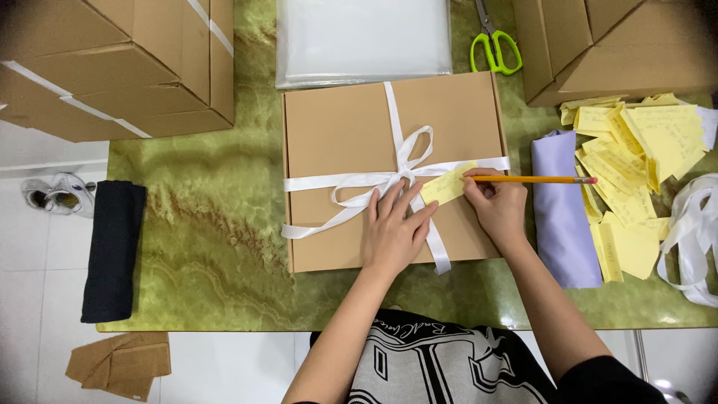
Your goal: The person writes on a yellow sticky note attached to a cardboard box tied with a white ribbon, then stacks the box. They then wrap a black rolled item in bubble wrap and place it into a cardboard box, closing the flaps.
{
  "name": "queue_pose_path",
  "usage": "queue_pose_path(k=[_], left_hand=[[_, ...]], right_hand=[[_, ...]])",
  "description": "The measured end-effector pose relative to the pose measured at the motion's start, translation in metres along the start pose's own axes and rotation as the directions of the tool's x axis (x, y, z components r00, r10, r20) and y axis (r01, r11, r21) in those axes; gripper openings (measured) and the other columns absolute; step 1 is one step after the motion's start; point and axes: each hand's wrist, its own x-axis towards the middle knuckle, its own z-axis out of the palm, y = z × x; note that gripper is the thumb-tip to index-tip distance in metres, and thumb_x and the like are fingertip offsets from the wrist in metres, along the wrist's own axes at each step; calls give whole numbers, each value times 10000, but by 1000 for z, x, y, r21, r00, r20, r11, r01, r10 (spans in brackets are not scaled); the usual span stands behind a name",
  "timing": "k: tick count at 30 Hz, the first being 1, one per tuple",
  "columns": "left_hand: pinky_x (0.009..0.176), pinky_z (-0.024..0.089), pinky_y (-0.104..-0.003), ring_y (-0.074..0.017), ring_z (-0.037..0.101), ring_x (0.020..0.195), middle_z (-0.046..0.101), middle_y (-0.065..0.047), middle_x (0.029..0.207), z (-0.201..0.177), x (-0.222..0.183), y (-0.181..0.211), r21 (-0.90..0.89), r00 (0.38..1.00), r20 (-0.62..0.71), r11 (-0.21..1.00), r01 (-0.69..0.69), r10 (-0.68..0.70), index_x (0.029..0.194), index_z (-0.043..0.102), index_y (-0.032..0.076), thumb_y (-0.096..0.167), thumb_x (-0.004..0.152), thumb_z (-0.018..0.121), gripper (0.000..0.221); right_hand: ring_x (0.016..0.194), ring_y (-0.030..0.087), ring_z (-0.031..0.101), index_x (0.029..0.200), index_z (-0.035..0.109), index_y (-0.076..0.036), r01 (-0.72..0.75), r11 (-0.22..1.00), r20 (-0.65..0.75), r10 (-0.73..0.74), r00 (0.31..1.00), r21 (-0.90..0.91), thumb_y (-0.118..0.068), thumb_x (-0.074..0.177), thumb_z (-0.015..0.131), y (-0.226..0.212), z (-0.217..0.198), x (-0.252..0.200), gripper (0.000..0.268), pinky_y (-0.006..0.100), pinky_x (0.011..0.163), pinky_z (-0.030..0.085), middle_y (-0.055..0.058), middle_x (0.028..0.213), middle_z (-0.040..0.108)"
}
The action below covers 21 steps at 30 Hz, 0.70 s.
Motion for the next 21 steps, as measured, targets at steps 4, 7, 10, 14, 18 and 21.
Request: queue_pose_path(k=[4,7,10,14,18,21], left_hand=[[1263,253,-626,-291,465,1520,615,-2,1517,-1,0,0,4,1000,-1,1000,1,-1,1227,788,346,277,1008,677,255],[1262,258,-630,-292,469,1519,616,1,1516,0,0,0,7,1000,4,1000,0,0,1225,789,346,280,1007,678,253],[1264,254,-629,-290,466,1521,619,2,1512,0,0,1,14,1000,6,1000,1,-1,1229,787,349,287,1009,674,255],[1265,246,-634,-294,462,1523,615,-3,1517,0,0,0,0,1000,12,1000,9,-9,1233,787,344,277,1011,673,259],[1266,245,-632,-292,458,1526,615,-3,1518,0,0,1,-4,1000,9,1000,11,-11,1230,790,340,275,1013,674,255],[1268,247,-628,-283,456,1529,615,4,1519,1,-1,1,8,1000,7,1000,11,-11,1233,786,349,283,1008,680,258]], right_hand=[[574,179,577,1013,828,-116,-28,999,4,28,1000,18,-56,964,761,-8,-3,-2,102,312,610,509,75,621,649],[594,156,584,1022,831,-140,-23,1000,-7,23,1000,-1,-76,957,781,-5,-2,-3,104,289,625,517,56,621,645],[584,183,572,1012,819,-121,-33,999,-4,33,999,-13,-61,962,761,-4,-3,-2,97,320,620,509,72,611,636],[569,184,568,1031,819,-81,1,1000,-35,-2,999,-12,-26,975,752,-4,0,0,104,306,605,504,97,633,657],[590,176,578,1026,814,-87,-13,1000,-36,13,999,-2,-27,966,754,0,-1,-3,103,311,606,507,99,655,670],[586,179,585,1032,818,-71,0,1000,-56,-1,998,-2,-12,981,755,-3,0,-2,100,310,606,510,115,669,683]])
